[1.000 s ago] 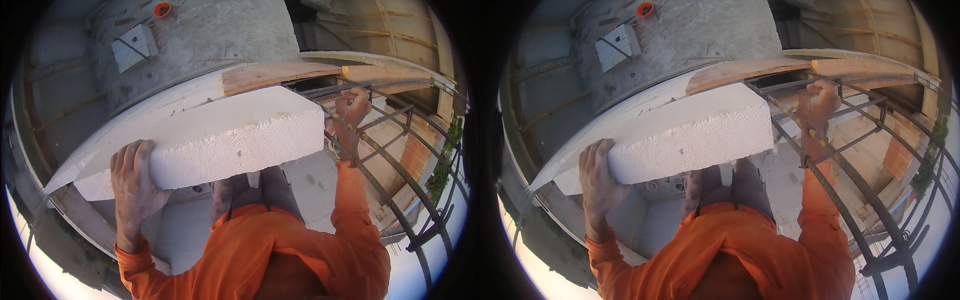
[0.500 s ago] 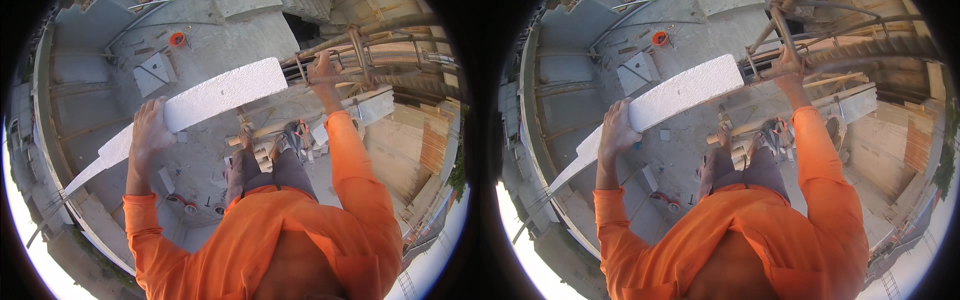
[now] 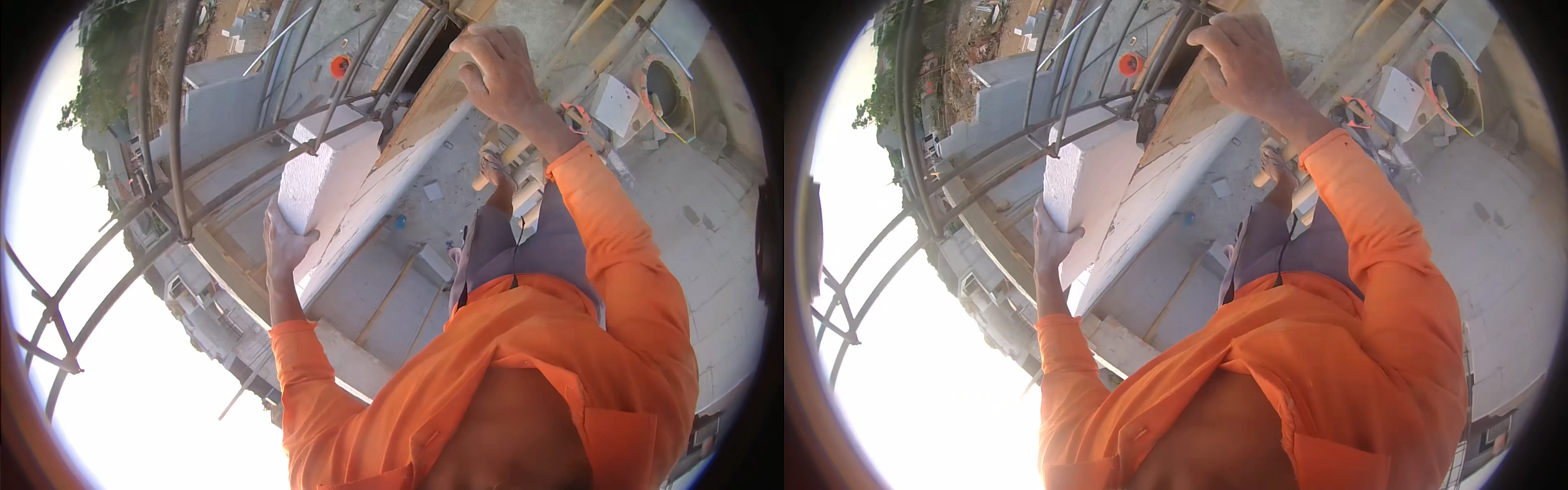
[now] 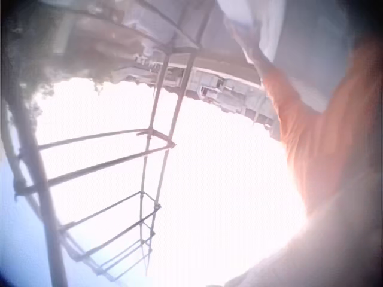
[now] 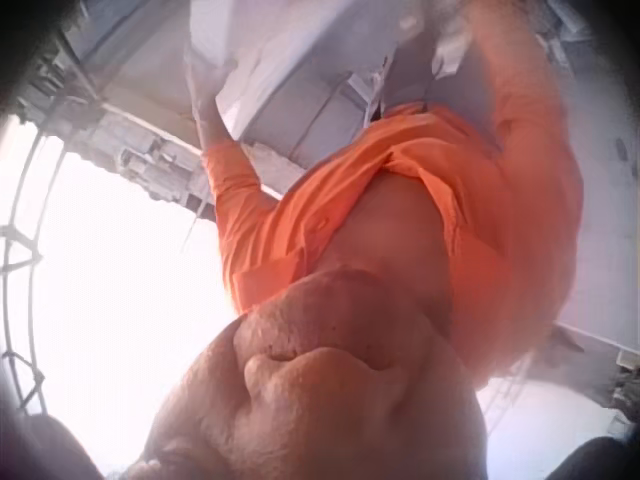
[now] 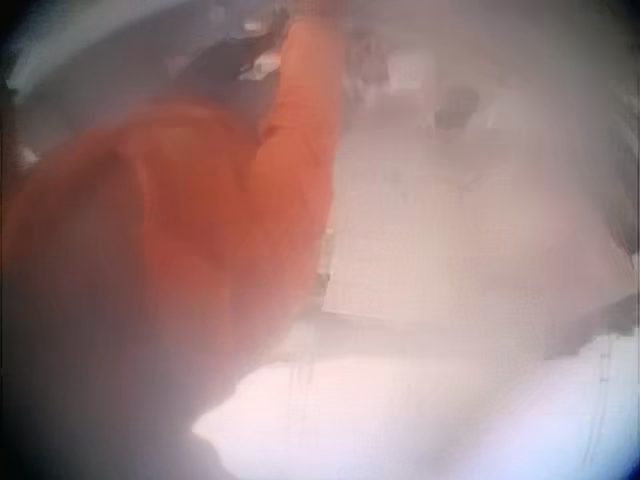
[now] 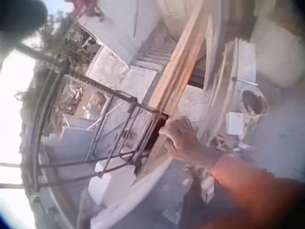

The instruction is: The person applies mortar to the top of a structure with a trowel and places a white block onto the mortar bed.

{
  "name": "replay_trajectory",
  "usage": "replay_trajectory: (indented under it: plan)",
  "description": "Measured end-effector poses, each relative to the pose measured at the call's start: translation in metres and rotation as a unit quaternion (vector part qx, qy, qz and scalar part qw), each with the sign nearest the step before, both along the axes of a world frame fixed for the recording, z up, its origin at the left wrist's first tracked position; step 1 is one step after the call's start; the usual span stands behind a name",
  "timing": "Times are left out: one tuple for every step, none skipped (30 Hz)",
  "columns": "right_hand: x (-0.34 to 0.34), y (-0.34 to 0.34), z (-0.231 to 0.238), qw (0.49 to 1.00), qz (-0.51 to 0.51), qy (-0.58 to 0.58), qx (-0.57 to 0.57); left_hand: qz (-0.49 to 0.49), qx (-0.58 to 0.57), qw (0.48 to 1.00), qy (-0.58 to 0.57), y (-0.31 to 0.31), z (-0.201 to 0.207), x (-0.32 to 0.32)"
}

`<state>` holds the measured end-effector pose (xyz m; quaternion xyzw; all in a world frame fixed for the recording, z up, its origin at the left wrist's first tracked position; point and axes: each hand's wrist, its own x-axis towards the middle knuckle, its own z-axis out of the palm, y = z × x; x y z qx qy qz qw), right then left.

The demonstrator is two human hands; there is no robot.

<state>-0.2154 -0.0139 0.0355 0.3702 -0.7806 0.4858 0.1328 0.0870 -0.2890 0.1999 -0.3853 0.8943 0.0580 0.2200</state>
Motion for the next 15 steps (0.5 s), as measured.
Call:
replay_trajectory:
  plan:
    - [0.004, 0.023, -0.017, 0.999, -0.020, -0.036, -0.003, 0.019, -0.001, 1.000, -0.008, 0.002, 0.002, -0.005]
    - [0.011, 0.046, -0.039, 0.995, -0.046, -0.085, 0.027, 0.017, -0.007, 0.999, -0.035, 0.005, 0.004, -0.010]
    - [0.018, 0.067, -0.058, 0.987, -0.070, -0.133, 0.054, 0.019, -0.003, 0.999, -0.032, 0.004, 0.008, -0.010]
    - [0.028, 0.084, -0.081, 0.974, -0.086, -0.200, 0.057, 0.022, 0.002, 0.999, -0.028, 0.001, 0.008, -0.006]
    - [0.043, 0.098, -0.103, 0.957, -0.099, -0.265, 0.059, 0.026, 0.006, 0.999, -0.025, -0.002, 0.010, -0.003]
    - [0.061, 0.110, -0.121, 0.940, -0.108, -0.313, 0.086, 0.050, 0.022, 0.998, -0.031, 0.001, 0.008, -0.011]
    - [0.081, 0.121, -0.135, 0.919, -0.114, -0.361, 0.109, 0.059, 0.018, 0.997, -0.051, 0.004, 0.010, -0.020]
    - [0.103, 0.130, -0.155, 0.913, -0.107, -0.382, 0.093, 0.069, 0.014, 0.995, -0.069, 0.007, 0.010, -0.027]
    - [0.125, 0.134, -0.170, 0.908, -0.098, -0.400, 0.076, 0.081, 0.007, 0.993, -0.085, 0.008, 0.012, -0.030]
    - [0.142, 0.138, -0.174, 0.891, -0.089, -0.439, 0.075, 0.062, -0.007, 0.994, -0.091, 0.001, 0.011, -0.022]
    - [0.157, 0.141, -0.175, 0.873, -0.078, -0.475, 0.075, 0.085, -0.016, 0.989, -0.120, -0.005, 0.013, -0.014]
    - [0.177, 0.143, -0.184, 0.843, -0.064, -0.523, 0.112, 0.107, -0.024, 0.983, -0.147, -0.008, 0.015, -0.012]
    - [0.195, 0.149, -0.196, 0.809, -0.049, -0.565, 0.153, 0.119, -0.029, 0.978, -0.168, -0.001, 0.011, -0.022]
    - [0.208, 0.155, -0.205, 0.772, -0.033, -0.604, 0.194, 0.130, -0.034, 0.973, -0.190, 0.007, 0.008, -0.030]
    - [0.215, 0.158, -0.212, 0.764, -0.025, -0.612, 0.205, 0.129, -0.035, 0.971, -0.199, 0.015, 0.004, -0.038]
